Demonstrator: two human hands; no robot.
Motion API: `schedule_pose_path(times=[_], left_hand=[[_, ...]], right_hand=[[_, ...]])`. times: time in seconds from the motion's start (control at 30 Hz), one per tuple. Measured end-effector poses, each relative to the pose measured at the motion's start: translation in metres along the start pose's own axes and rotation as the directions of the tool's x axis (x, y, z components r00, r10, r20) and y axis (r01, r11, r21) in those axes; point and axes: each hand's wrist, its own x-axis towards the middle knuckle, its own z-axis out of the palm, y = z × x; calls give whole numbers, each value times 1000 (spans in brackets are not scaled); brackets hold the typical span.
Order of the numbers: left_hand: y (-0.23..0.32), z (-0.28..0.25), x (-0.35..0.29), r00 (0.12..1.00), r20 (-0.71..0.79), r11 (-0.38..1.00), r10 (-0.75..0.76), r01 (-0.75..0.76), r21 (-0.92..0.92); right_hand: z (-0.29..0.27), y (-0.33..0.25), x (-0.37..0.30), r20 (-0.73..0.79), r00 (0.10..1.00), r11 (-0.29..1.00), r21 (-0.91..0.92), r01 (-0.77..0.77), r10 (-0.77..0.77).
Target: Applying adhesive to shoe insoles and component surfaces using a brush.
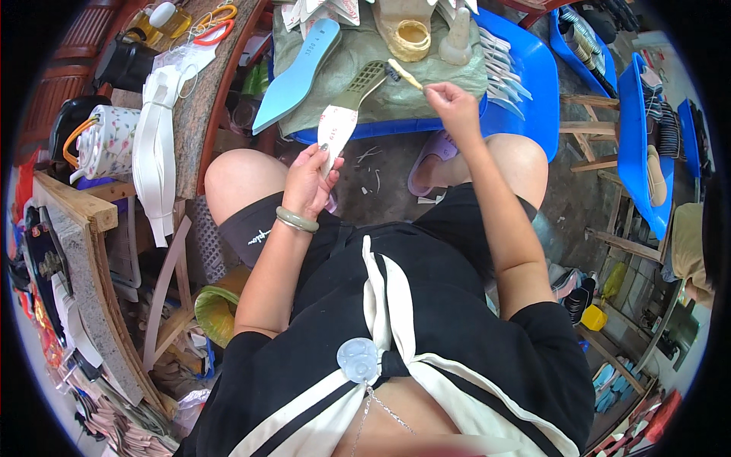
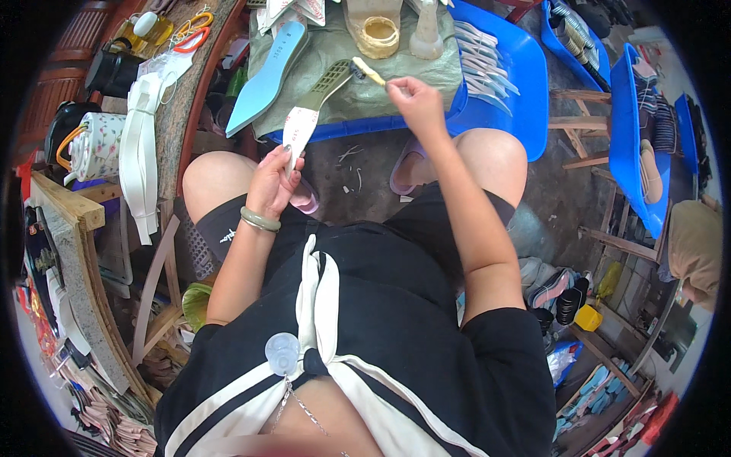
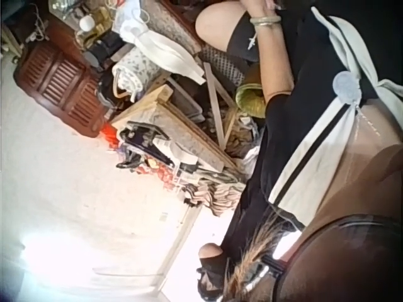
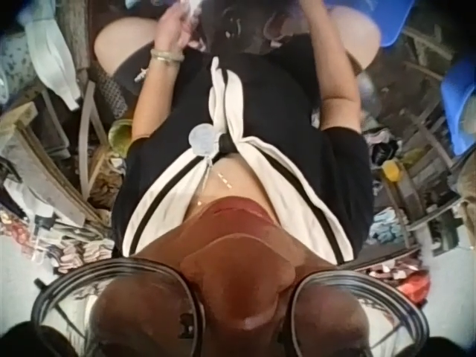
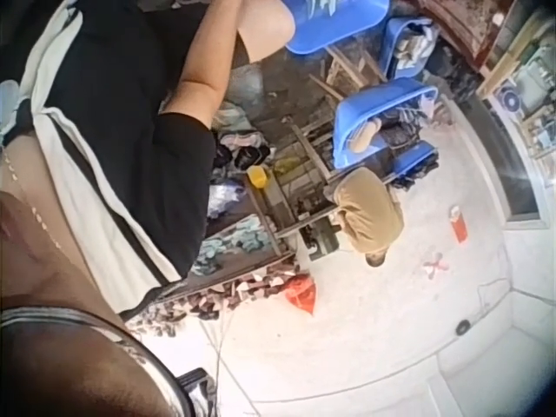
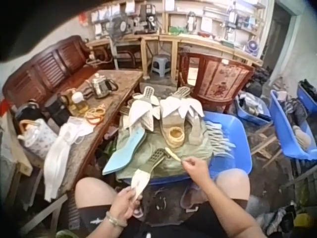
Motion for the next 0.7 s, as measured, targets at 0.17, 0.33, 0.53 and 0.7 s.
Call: schedule_pose_path(times=[0.17,0.33,0.53,0.7], left_hand=[[-10,1,3,989,86,967,-120,136,-216],[-16,-6,8,983,79,931,-164,181,-318],[-14,-4,12,987,56,902,-152,162,-400],[-11,6,1,998,53,996,-36,40,-75]], right_hand=[[21,-23,-44,39,999,995,99,33,-37],[26,-41,-76,174,982,934,334,-126,70],[20,-65,-96,406,901,809,472,-351,154],[-7,-76,-79,316,933,768,549,-329,173]])
